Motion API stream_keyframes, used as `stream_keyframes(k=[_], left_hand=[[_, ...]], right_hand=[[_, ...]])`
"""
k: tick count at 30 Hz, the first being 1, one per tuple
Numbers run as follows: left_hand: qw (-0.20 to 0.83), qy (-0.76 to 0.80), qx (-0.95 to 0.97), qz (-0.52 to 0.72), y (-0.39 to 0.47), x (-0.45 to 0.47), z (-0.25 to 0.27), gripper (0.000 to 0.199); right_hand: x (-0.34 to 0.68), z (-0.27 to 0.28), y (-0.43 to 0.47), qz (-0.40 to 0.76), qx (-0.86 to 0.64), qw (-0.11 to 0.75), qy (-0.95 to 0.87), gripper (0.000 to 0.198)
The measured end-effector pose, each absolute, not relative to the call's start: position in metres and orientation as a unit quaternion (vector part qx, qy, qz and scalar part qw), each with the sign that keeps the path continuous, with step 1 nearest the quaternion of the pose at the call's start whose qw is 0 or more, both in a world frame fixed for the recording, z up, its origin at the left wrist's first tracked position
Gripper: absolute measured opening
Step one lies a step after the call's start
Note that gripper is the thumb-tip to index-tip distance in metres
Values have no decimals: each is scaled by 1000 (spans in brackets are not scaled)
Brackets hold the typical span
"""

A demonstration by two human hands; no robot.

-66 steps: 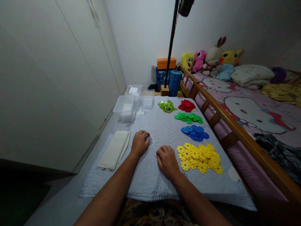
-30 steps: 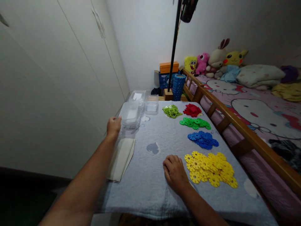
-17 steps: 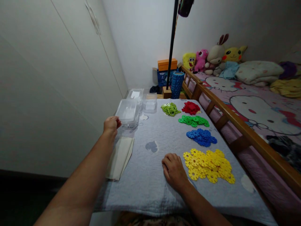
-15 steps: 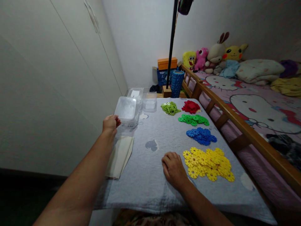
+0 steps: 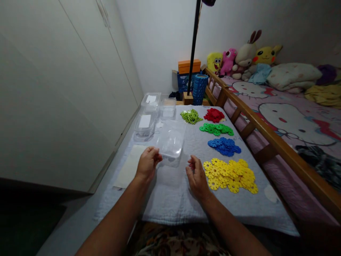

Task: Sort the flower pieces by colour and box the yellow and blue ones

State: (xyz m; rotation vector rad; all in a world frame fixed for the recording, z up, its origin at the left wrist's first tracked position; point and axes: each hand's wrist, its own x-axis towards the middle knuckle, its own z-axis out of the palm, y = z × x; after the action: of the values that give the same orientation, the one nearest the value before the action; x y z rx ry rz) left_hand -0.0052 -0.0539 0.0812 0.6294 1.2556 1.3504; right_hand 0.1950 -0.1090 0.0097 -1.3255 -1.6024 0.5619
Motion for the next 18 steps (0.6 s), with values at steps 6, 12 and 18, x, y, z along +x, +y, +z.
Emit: stream_keyframes(k=[6, 12, 18], left_hand=[[613, 514, 223, 557, -84, 27, 69, 38], [632, 505, 217, 547, -96, 40, 62, 41], [624, 530, 290, 496, -100, 39, 51, 62]], right_hand=[[197, 10, -106, 260, -537, 546, -588, 53], [201, 16, -105, 269, -545, 554, -569, 49], [203, 16, -103, 260, -554, 560, -559, 40]])
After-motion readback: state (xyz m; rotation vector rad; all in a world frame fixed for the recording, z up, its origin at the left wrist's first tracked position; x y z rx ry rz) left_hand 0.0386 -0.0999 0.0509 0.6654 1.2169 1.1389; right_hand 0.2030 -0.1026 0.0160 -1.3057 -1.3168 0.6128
